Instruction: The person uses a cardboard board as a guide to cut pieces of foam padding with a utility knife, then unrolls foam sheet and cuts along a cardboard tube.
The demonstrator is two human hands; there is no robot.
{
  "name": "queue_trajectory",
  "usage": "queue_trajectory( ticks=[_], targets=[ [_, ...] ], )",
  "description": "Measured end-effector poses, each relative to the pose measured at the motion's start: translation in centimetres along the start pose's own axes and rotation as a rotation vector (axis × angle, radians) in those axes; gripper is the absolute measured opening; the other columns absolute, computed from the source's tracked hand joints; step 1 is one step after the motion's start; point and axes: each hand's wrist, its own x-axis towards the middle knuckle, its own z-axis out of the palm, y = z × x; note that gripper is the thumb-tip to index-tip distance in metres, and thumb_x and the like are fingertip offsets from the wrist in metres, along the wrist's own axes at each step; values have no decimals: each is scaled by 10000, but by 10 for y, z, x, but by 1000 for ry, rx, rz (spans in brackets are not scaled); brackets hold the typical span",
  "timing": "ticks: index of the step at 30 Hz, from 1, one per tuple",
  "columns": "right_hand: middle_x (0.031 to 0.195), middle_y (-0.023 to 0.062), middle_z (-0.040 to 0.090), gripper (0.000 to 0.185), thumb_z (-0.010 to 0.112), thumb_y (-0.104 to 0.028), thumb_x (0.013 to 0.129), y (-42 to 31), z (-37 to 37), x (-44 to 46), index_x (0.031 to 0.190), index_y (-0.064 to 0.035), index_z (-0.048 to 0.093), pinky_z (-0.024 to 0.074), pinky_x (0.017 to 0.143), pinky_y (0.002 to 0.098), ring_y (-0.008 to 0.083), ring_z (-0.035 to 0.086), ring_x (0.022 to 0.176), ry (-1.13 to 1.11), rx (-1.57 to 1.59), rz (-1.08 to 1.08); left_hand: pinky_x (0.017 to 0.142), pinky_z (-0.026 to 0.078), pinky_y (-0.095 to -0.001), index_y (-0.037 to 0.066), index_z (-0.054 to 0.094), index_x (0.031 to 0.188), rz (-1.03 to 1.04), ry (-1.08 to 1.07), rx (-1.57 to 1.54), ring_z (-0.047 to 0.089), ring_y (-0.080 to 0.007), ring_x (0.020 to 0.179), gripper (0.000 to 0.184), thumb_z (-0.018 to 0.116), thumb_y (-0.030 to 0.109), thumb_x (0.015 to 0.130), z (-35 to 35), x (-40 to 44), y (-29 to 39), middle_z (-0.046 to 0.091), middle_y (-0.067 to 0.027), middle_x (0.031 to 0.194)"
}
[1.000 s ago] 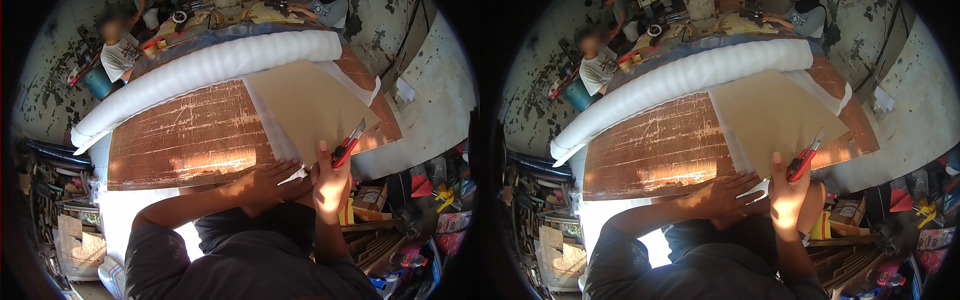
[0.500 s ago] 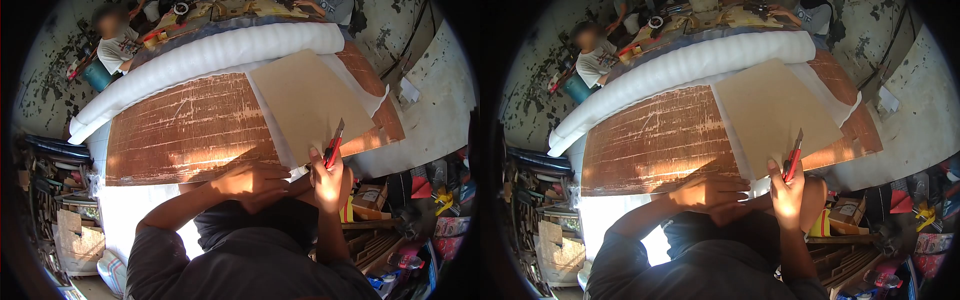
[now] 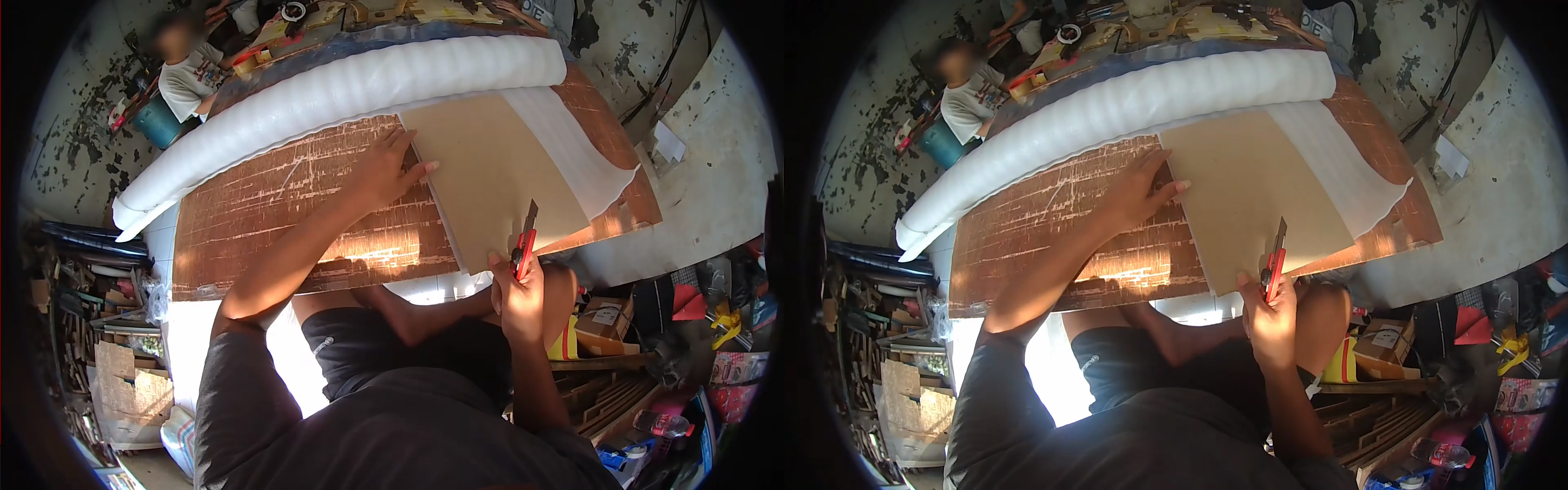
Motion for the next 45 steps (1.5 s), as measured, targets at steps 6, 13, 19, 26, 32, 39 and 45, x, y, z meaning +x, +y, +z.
queue_trajectory(
  ticks=[6, 13, 19, 26, 32, 39, 45],
  targets=[
    [549, -68, 417, 139, 647, -109, 1019, -1, -10, 17, 1029, -69, 515, 245, 356, 213, 22, 331, 384, -90, -60, 63, 1237, 222, -560, -5, 388, 1534, -90, -72, 152, 274, -451, 1513, 877, 502, 667, 983, 20, 16, -21, 359, -326, 1571],
    [737, 63, 714, 178, 637, -194, 1030, -21, -29, 15, 988, -21, 622, 389, 526, 225, 37, 479, 515, -158, -306, 147, 1256, 127, -577, 38, 333, 1586, -107, -94, 201, 180, -423, 1559, 927, 431, 731, 977, 30, 13, -24, 281, -305, 1627],
    [700, 53, 710, 224, 679, -205, 1011, -37, -55, 19, 984, 16, 704, 505, 715, 248, 95, 665, 717, -33, -642, -45, 1252, 131, -565, 75, 371, 1584, -98, -38, 233, 187, -375, 1570, 906, 492, 722, 961, 38, 14, -29, 293, -272, 1640],
    [960, 180, 654, 157, 635, -79, 964, -61, -84, 64, 1072, 21, 690, 519, 766, 393, 340, 660, 811, 297, -1175, -537, 1252, 124, -565, 61, 395, 1571, -52, -28, 224, 199, -370, 1568, 872, 533, 674, 967, 34, 14, -27, 321, -271, 1628],
    [939, 157, 632, 213, 716, -158, 943, -40, -107, 78, 1069, 14, 704, 502, 733, 399, 310, 627, 771, 266, -1095, -428, 1253, 126, -564, 61, 405, 1566, -63, -35, 244, 221, -345, 1566, 863, 546, 663, 965, 33, 12, -26, 335, -244, 1631],
    [853, 72, 703, 277, 781, -191, 919, -42, -109, 84, 1075, 26, 706, 539, 749, 304, 131, 657, 793, 400, -912, -318, 1254, 129, -564, 68, 408, 1567, -61, -38, 240, 228, -330, 1565, 874, 557, 673, 954, 31, 13, -24, 339, -236, 1631],
    [819, 65, 704, 314, 788, -214, 910, -45, -112, 89, 1073, 37, 693, 544, 694, 284, 115, 658, 736, 366, -873, -172, 1254, 121, -566, 76, 413, 1566, -62, -27, 237, 231, -333, 1564, 880, 558, 684, 947, 33, 12, -26, 348, -238, 1626]
  ],
)
